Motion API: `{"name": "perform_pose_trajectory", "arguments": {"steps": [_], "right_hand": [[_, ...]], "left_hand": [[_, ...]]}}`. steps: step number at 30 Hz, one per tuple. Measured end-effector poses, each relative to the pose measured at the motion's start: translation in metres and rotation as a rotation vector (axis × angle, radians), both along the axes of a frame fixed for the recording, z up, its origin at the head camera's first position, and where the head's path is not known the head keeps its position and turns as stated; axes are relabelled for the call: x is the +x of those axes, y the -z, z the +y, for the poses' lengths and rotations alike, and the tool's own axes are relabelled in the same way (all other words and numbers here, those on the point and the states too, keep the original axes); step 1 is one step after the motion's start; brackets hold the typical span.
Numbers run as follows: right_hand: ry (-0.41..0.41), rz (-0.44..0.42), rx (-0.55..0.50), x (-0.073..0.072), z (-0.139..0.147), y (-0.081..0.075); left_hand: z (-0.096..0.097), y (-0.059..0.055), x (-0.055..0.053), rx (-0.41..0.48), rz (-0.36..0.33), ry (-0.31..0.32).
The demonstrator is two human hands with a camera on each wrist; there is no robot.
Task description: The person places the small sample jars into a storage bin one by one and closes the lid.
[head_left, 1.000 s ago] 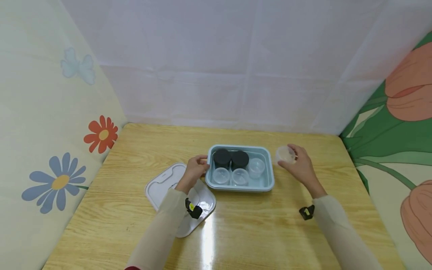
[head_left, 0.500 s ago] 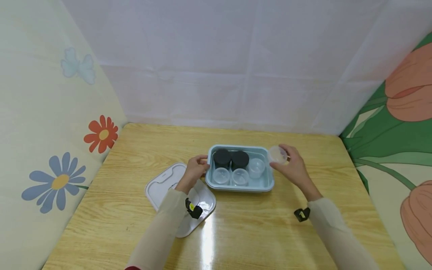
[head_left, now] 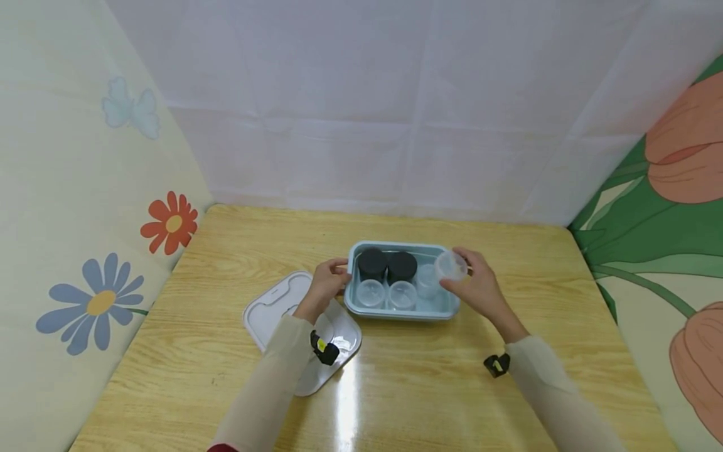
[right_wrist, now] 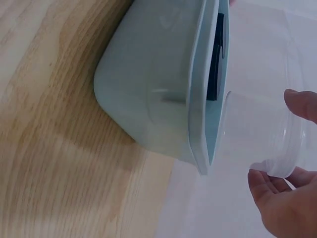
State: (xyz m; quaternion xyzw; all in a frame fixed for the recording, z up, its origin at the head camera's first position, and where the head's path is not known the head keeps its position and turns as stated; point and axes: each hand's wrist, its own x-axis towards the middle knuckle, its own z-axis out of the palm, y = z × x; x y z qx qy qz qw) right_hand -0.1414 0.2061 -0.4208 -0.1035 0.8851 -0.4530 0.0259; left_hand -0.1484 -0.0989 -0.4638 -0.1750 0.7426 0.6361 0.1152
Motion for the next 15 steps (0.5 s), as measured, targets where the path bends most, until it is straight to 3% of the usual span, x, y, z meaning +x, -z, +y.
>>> {"name": "perform_pose_trajectory", "arguments": {"steps": [15], "right_hand": [[-0.069,0.009,-0.002,0.014,-0.013,0.015]], "left_hand": [[0.000,-0.002,0.001,-0.006,0.004,0.004]]}}
